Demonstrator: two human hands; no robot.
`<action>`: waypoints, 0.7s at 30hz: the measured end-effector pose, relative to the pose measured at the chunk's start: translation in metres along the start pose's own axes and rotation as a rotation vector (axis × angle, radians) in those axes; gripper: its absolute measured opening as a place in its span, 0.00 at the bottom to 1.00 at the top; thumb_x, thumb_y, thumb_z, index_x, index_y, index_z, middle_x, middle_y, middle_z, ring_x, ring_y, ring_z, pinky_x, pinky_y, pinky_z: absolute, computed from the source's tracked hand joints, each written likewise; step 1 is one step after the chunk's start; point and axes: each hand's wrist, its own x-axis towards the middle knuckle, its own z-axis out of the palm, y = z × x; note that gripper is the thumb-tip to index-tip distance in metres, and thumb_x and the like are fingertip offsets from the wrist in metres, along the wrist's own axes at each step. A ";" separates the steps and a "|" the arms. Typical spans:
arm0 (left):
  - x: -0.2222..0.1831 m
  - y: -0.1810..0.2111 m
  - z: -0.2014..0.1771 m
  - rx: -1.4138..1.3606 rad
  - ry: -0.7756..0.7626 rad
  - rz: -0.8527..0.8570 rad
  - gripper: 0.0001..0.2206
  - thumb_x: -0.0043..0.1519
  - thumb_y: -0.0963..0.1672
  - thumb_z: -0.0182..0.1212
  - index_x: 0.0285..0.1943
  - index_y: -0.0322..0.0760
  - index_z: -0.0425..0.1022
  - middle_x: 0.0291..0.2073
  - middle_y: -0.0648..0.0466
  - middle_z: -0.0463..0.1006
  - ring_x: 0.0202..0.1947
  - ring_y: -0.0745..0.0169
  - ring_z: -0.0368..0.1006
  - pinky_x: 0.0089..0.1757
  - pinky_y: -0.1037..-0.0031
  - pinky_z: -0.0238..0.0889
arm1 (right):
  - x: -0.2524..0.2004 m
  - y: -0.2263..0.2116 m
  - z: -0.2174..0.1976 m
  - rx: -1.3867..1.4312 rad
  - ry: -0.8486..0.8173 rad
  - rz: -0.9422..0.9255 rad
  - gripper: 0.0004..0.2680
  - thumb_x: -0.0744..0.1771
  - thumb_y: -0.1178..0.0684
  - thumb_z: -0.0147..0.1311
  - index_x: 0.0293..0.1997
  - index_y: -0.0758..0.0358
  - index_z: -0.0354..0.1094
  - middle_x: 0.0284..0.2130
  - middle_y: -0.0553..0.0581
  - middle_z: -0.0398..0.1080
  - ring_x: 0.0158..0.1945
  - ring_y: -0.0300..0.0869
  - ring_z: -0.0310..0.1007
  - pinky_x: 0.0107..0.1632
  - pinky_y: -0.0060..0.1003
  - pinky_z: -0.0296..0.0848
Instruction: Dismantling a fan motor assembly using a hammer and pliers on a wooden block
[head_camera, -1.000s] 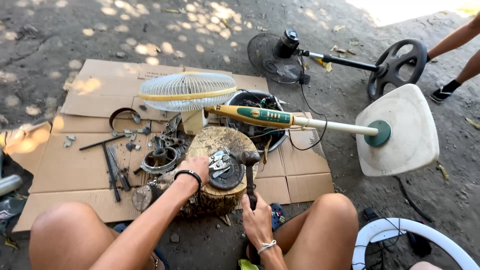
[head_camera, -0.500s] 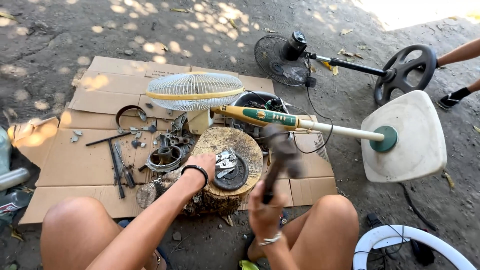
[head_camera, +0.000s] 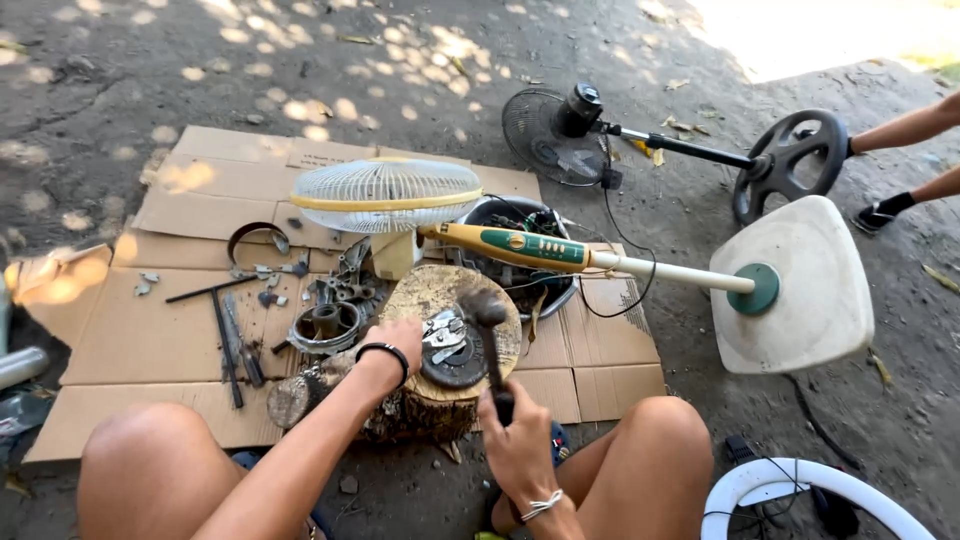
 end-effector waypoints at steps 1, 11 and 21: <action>-0.003 -0.003 0.004 0.001 -0.001 -0.008 0.07 0.61 0.41 0.51 0.44 0.32 0.72 0.38 0.42 0.82 0.39 0.46 0.81 0.41 0.60 0.75 | -0.003 -0.023 -0.008 0.003 -0.007 -0.002 0.08 0.68 0.51 0.53 0.36 0.66 0.72 0.15 0.50 0.71 0.11 0.35 0.62 0.11 0.28 0.62; -0.008 0.007 -0.026 0.005 -0.154 -0.033 0.09 0.63 0.41 0.53 0.48 0.30 0.71 0.39 0.41 0.81 0.39 0.49 0.80 0.43 0.62 0.75 | 0.012 -0.031 0.001 0.361 0.241 -0.414 0.07 0.68 0.55 0.51 0.32 0.67 0.67 0.13 0.46 0.64 0.11 0.30 0.57 0.13 0.25 0.59; -0.014 0.000 -0.032 -0.028 -0.155 -0.062 0.08 0.67 0.43 0.52 0.51 0.33 0.66 0.40 0.44 0.81 0.40 0.51 0.80 0.42 0.62 0.76 | -0.011 0.015 0.027 -0.188 -0.124 0.413 0.09 0.68 0.49 0.53 0.43 0.61 0.76 0.15 0.47 0.73 0.13 0.33 0.62 0.15 0.29 0.57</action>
